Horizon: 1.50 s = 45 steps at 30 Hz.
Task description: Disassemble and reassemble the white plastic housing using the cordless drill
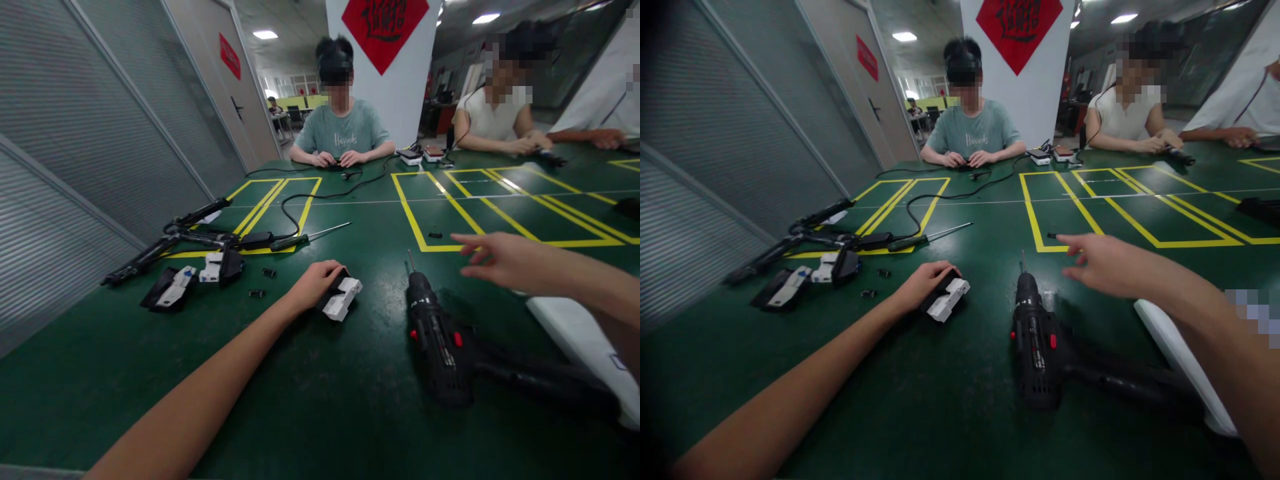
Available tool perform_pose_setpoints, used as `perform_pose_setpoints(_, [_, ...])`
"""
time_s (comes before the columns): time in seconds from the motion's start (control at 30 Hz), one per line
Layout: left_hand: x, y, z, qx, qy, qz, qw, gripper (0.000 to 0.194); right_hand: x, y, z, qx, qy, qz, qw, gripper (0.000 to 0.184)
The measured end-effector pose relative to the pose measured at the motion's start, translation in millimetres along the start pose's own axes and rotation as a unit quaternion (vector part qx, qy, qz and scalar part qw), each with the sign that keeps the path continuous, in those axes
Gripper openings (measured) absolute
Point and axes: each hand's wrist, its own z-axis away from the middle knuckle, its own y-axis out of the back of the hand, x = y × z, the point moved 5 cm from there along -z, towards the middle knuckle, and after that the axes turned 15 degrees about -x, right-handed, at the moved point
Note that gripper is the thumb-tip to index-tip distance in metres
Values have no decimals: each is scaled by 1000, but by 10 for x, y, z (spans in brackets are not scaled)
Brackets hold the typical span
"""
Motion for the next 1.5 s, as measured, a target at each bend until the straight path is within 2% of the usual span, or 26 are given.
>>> perform_pose_setpoints(0.07, [3,3,5,1,2,0,1000,41,227,137,-478,61,-70,22,995,53])
perform_pose_setpoints(0.17, [15,7,11,1,-1,-3,1000,40,518,83,-1036,105,-113,39,987,47])
perform_pose_setpoints(0.23, [25,9,13,0,-5,-4,1000,40,662,-47,-1241,105,-100,50,988,42])
perform_pose_setpoints(0.3, [32,10,13,-1,-5,-5,1000,39,752,-163,-1329,99,-66,60,991,33])
perform_pose_setpoints(0.5, [25,10,10,2,-2,-8,1000,41,759,-229,-1289,105,-12,64,992,11])
perform_pose_setpoints(0.77, [11,8,10,-3,1,-8,1000,40,585,-288,-1042,112,-1,-3,994,13])
perform_pose_setpoints(0.9, [-8,4,1,-2,-2,-13,1000,39,571,-238,-883,114,-6,-73,991,18])
perform_pose_setpoints(1.03, [-30,-9,-11,-4,-6,-13,1000,40,562,-148,-756,83,-11,-203,976,17])
perform_pose_setpoints(1.1, [-35,-12,-17,-6,-7,-12,1000,40,515,-124,-698,54,-3,-294,954,20])
perform_pose_setpoints(1.17, [-30,-7,-19,-6,-6,-12,1000,40,402,-121,-632,19,21,-389,921,25])
perform_pose_setpoints(1.3, [57,70,26,36,-5,-24,999,38,-23,-167,-478,-74,96,-533,837,28])
perform_pose_setpoints(1.43, [349,170,184,134,-54,-43,989,33,-520,-270,-365,-181,162,-621,745,22])
perform_pose_setpoints(1.5, [537,151,268,148,-99,-36,983,31,-736,-331,-331,-235,186,-652,696,19])
